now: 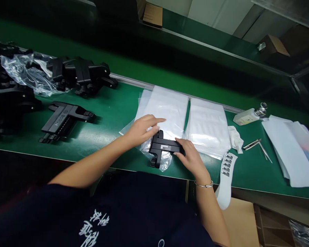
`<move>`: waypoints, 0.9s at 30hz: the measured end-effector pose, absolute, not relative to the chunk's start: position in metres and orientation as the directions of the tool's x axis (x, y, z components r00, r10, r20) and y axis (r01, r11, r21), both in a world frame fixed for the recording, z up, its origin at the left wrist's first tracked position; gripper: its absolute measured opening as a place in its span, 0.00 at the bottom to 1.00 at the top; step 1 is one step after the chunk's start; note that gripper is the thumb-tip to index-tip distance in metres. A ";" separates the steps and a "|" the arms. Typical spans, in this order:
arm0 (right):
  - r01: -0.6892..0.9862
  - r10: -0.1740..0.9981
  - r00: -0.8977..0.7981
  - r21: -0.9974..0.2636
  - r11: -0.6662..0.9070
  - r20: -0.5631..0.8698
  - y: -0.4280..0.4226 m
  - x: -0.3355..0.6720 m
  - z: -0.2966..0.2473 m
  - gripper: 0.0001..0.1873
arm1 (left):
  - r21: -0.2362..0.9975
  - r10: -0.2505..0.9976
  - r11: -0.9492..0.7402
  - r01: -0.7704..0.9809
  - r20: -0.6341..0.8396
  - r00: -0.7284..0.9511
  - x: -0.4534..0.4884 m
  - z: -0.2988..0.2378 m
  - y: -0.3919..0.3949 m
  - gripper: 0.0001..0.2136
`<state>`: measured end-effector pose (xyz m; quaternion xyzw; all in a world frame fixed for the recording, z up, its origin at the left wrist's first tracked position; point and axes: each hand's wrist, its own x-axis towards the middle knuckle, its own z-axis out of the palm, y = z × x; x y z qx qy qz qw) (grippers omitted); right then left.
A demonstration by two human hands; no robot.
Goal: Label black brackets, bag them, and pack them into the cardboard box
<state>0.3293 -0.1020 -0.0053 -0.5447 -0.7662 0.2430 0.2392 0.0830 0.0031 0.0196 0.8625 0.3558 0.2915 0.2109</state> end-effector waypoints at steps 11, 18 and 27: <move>0.474 0.907 0.408 -0.873 -0.110 0.108 -0.152 0.333 0.026 0.22 | 0.601 0.788 -0.571 0.560 0.208 0.580 0.113 -0.033 -0.069 0.16; 0.345 0.858 0.512 -0.921 -0.181 0.023 -0.159 0.337 0.045 0.22 | 0.269 0.418 -0.868 0.417 -0.058 0.907 0.134 -0.051 -0.112 0.36; 0.258 0.870 0.492 -0.959 -0.120 0.024 -0.162 0.349 0.034 0.23 | 0.151 0.572 -0.810 0.567 -0.013 0.820 0.059 -0.037 -0.109 0.15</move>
